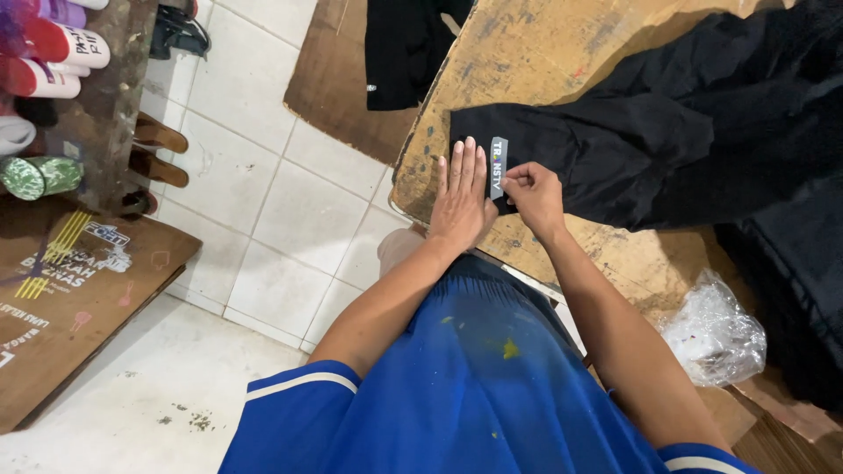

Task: Applying heat-transfer labels to black garments using a hand iron on a wooden workbench.

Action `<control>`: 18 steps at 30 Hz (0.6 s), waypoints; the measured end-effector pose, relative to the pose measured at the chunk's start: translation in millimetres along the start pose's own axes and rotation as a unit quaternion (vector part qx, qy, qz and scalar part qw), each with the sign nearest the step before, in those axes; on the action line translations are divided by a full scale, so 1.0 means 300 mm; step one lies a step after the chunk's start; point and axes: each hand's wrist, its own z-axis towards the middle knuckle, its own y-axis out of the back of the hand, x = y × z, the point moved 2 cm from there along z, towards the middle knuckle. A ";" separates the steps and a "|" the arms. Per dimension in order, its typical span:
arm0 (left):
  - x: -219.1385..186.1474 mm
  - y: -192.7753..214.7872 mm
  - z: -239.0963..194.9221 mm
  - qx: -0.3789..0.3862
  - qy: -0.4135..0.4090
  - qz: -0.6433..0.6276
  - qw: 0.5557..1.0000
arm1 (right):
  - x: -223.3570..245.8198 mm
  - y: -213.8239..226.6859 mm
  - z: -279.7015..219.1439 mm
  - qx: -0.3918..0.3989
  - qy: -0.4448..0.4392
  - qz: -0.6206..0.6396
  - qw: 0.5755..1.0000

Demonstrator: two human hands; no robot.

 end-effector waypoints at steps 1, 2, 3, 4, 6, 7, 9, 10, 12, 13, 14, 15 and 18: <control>0.000 0.000 -0.001 -0.001 0.001 0.001 1.000 | -0.012 0.001 0.005 -0.008 -0.003 -0.015 1.000; 0.000 -0.009 0.000 -0.001 0.000 0.000 1.000 | 0.005 -0.001 0.001 -0.009 -0.004 -0.016 1.000; 0.000 -0.018 0.001 -0.006 -0.001 0.004 1.000 | 0.020 -0.002 -0.003 -0.016 -0.016 -0.034 0.999; 0.003 -0.026 0.002 -0.010 -0.001 0.008 1.000 | 0.036 -0.006 -0.006 -0.023 -0.027 -0.051 0.998; 0.003 -0.025 0.001 -0.009 0.001 0.005 1.000 | 0.024 -0.015 0.002 -0.028 -0.038 -0.053 0.997; 0.003 -0.025 0.001 -0.007 0.003 0.002 1.000 | 0.018 -0.018 0.007 -0.032 -0.048 -0.055 0.997; 0.001 -0.028 0.001 -0.006 0.005 -0.001 1.000 | 0.045 -0.021 -0.002 -0.038 -0.054 -0.062 0.996; 0.001 -0.028 0.003 -0.006 0.006 -0.004 1.000 | 0.059 -0.021 -0.005 -0.045 -0.060 -0.068 0.995; 0.000 -0.020 0.003 -0.003 0.009 -0.009 1.000 | 0.054 -0.028 0.001 -0.048 -0.065 -0.064 0.995; -0.001 -0.016 0.004 0.000 0.011 -0.015 1.000 | 0.051 -0.030 0.003 -0.051 -0.070 -0.060 0.994; -0.001 -0.017 0.005 -0.001 0.012 -0.014 1.000 | 0.060 -0.032 0.002 -0.051 -0.069 -0.060 0.994; -0.001 -0.019 0.006 0.002 0.014 -0.017 1.000 | 0.067 -0.033 0.000 -0.053 -0.076 -0.060 0.994; -0.003 -0.014 0.005 0.010 0.017 -0.027 0.999 | 0.066 -0.037 0.003 -0.056 -0.085 -0.063 0.993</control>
